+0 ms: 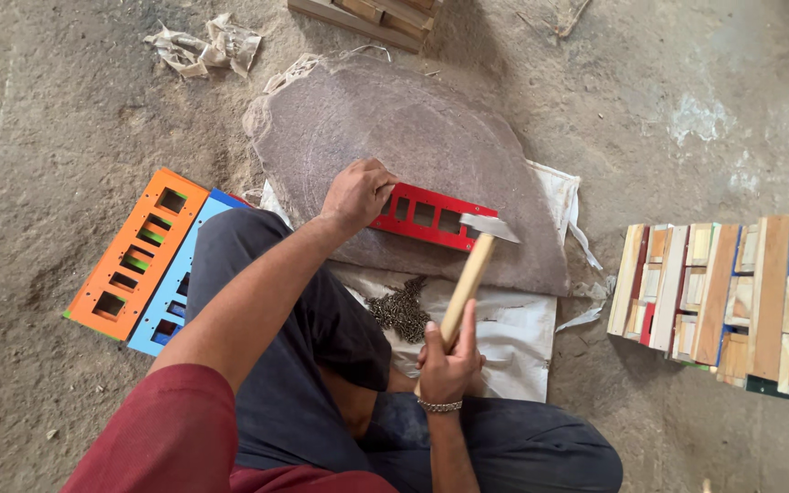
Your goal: The person sits on the floor and uses a hammer to drive nails into small wooden frames with rectangular cutouts. They repeatedly pick up frames, position them on a cushion, hammer nails, and stack the finished frames into a growing pile.
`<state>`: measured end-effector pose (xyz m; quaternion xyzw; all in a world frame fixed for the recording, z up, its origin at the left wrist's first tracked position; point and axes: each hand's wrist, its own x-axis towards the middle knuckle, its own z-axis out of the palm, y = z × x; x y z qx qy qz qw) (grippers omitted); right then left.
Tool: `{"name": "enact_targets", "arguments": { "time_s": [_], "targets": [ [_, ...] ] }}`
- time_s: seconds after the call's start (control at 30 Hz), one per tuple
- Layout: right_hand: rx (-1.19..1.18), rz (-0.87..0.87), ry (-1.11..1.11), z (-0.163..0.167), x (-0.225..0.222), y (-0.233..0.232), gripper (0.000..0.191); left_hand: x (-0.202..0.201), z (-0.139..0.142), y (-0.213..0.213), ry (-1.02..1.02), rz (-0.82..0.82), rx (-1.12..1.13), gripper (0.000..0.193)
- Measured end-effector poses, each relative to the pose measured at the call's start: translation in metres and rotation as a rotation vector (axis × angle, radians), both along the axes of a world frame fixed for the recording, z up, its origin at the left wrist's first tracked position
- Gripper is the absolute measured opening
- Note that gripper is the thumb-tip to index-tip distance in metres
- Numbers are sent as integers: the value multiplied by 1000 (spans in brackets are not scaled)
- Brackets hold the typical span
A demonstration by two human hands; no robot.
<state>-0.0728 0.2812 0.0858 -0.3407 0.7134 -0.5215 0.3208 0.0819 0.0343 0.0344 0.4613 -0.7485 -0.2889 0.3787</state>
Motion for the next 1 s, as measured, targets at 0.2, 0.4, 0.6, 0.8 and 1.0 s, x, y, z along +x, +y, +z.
{"name": "enact_targets", "arguments": {
  "time_s": [0.2,0.4,0.6,0.8,1.0],
  "targets": [
    [196,145,133,10,12,-3,71,2,3,2,-9,-12,25,10],
    [81,259,497,20,19,-21,67,0,5,1,5,24,35,10],
    [183,334,501,30,19,-46,68,2,8,3,24,15,2,15],
    [219,337,586,37,25,-62,67,4,6,3,65,25,44,41],
    [227,354,604,37,25,-67,65,3,4,2,89,33,34,44]
  ]
}}
